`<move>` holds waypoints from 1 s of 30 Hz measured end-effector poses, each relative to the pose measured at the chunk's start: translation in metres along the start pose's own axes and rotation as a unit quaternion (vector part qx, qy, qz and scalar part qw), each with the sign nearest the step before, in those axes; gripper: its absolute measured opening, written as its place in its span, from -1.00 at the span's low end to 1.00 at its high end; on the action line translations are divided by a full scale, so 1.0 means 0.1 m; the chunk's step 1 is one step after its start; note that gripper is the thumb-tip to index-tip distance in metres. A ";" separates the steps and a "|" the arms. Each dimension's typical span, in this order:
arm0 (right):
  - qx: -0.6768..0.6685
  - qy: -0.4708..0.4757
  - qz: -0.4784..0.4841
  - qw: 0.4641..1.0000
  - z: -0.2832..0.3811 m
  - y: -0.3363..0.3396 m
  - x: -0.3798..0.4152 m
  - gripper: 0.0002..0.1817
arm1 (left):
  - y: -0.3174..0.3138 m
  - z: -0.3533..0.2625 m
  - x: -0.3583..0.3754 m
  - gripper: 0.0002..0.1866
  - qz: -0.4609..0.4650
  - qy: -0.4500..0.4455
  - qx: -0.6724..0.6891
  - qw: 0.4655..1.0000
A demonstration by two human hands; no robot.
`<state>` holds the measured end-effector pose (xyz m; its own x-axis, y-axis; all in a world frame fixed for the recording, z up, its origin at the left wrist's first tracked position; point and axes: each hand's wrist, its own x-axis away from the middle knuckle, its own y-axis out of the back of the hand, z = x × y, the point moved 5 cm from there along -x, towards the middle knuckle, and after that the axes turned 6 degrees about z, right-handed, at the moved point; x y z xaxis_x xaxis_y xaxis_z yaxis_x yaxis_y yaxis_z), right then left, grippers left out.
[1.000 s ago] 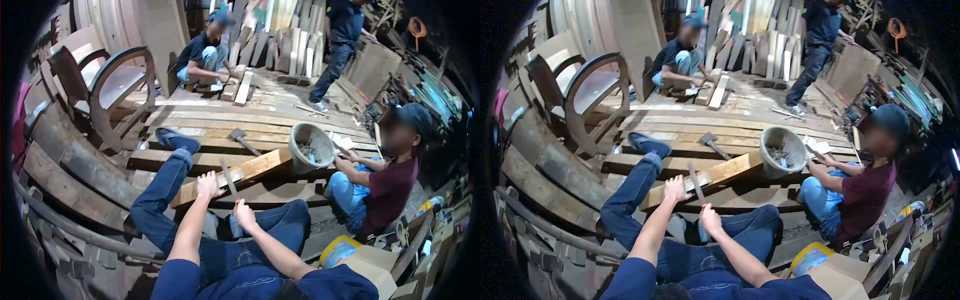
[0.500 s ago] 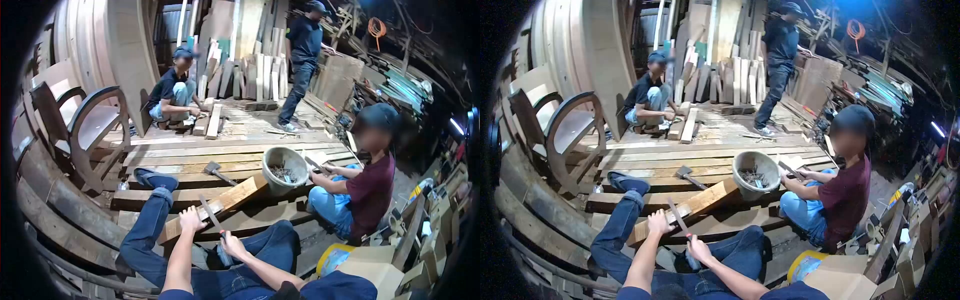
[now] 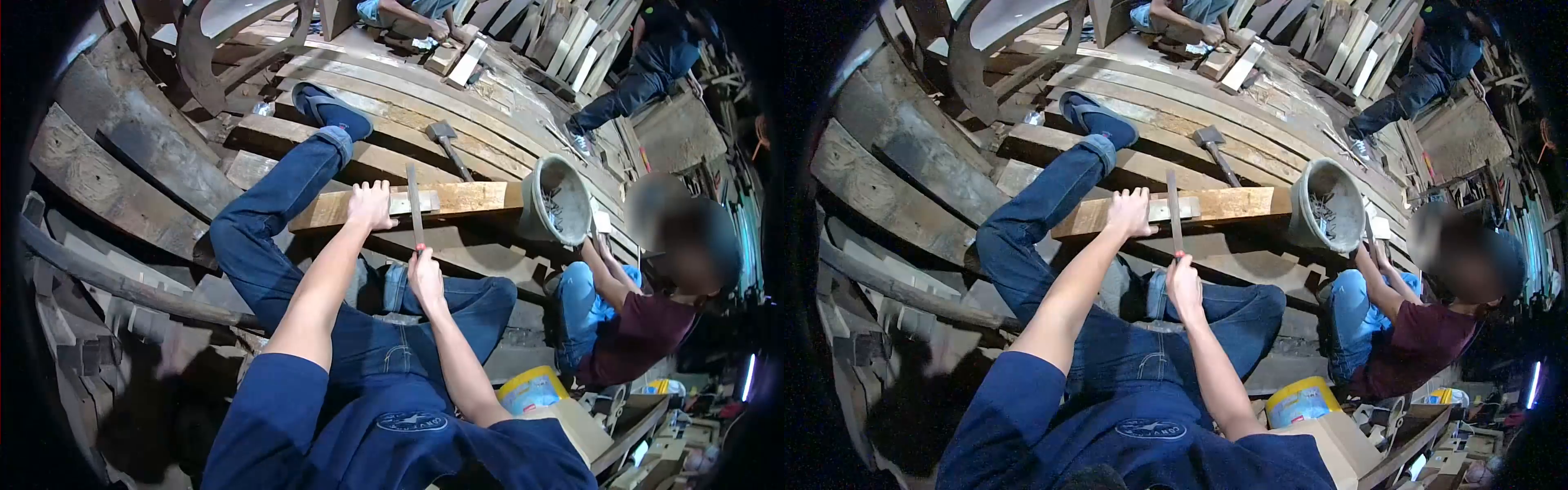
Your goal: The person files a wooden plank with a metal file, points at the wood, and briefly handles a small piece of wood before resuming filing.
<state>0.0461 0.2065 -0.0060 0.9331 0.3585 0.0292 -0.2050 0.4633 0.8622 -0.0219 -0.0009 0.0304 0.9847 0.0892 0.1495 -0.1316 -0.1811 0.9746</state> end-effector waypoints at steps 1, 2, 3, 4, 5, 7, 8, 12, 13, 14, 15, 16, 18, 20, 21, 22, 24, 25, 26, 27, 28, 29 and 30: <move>-0.006 -0.022 0.015 1.000 -0.02 0.00 0.18 -0.70 | 0.00 0.00 -0.01 -0.01 0.000 0.000 0.002 1.000; -0.012 -0.043 0.030 0.999 -0.03 0.01 0.34 -0.69 | 0.00 0.00 0.00 -0.01 -0.001 0.000 0.004 1.000; -0.009 -0.043 0.037 0.998 -0.03 0.01 0.45 -0.70 | -0.01 -0.01 0.01 -0.01 -0.001 -0.002 0.007 1.000; -0.012 -0.063 0.045 0.997 -0.04 0.00 0.48 -0.71 | 0.00 -0.01 0.00 -0.01 -0.003 -0.002 0.009 1.000; -0.005 -0.052 0.045 0.998 -0.04 0.02 0.41 -0.72 | -0.04 0.00 -0.02 -0.01 -0.006 -0.002 0.002 1.000; 0.011 -0.011 -0.004 1.000 0.09 0.08 0.18 -0.71 | -0.01 0.00 -0.02 -0.01 0.008 -0.001 0.010 1.000; 0.029 -0.029 0.012 0.999 0.10 0.10 0.01 -0.70 | -0.02 0.00 -0.01 0.00 0.012 -0.002 0.017 1.000; 0.035 -0.018 -0.027 0.999 0.16 0.01 -0.26 -0.68 | -0.02 0.00 0.00 0.06 0.007 -0.009 0.019 1.000; 0.049 -0.055 -0.052 0.996 0.26 0.09 -0.11 -0.68 | 0.02 -0.02 0.00 0.10 0.028 0.000 0.016 0.999; 0.023 -0.054 -0.029 0.998 0.20 0.03 0.07 -0.71 | -0.05 -0.01 -0.01 0.00 -0.060 -0.013 -0.005 0.998; -0.003 -0.054 -0.006 0.999 0.15 -0.02 0.25 -0.72 | 0.04 -0.05 0.01 0.00 -0.003 -0.004 -0.008 1.000; -0.017 -0.082 0.009 0.996 -0.01 -0.19 0.42 -0.71 | 0.04 -0.05 0.03 0.04 -0.015 -0.014 -0.012 1.000; -0.039 -0.063 0.028 0.997 0.00 -0.11 0.57 -0.63 | 0.05 -0.05 0.01 0.12 0.038 0.007 0.009 0.999; -0.043 -0.074 0.041 0.995 -0.03 -0.11 0.32 -0.65 | -0.02 -0.02 -0.01 0.05 0.005 -0.002 0.016 1.000; -0.043 -0.041 0.008 0.998 0.02 -0.07 0.15 -0.66 | -0.01 -0.02 0.00 0.05 0.016 -0.002 0.012 1.000; -0.043 -0.007 -0.021 0.999 0.11 0.02 -0.03 -0.66 | 0.01 -0.02 0.00 0.05 0.030 0.000 0.007 1.000; -0.036 -0.048 0.012 0.998 0.12 0.01 -0.37 -0.68 | -0.01 -0.03 0.00 0.06 0.016 0.005 0.002 1.000; -0.028 -0.041 0.004 0.999 0.18 0.06 -0.39 -0.67 | 0.00 -0.03 -0.01 0.04 0.027 0.008 0.000 1.000; -0.019 -0.036 -0.004 0.999 0.22 0.09 -0.36 -0.66 | 0.01 -0.02 -0.02 0.05 0.015 0.003 -0.002 1.000; -0.024 -0.037 0.003 0.999 0.14 0.02 -0.32 -0.65 | 0.00 -0.02 -0.01 0.06 0.005 -0.003 -0.001 1.000; -0.029 -0.048 0.015 0.998 0.09 0.00 -0.16 -0.64 | 0.02 -0.03 0.02 0.08 -0.005 -0.006 0.002 1.000; -0.034 -0.055 0.025 0.998 0.04 -0.01 0.06 -0.64 | 0.05 -0.04 0.03 0.07 0.010 -0.004 0.007 1.000; -0.038 -0.061 0.035 0.997 0.02 0.02 0.27 -0.63 | 0.02 -0.04 0.01 0.06 0.021 0.001 0.005 1.000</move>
<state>0.0719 0.2151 -0.0027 0.9436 0.2931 0.1540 -0.2891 0.5024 0.8149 -0.0217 0.0025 0.0330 0.9780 0.0830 0.1915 -0.1725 -0.1948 0.9656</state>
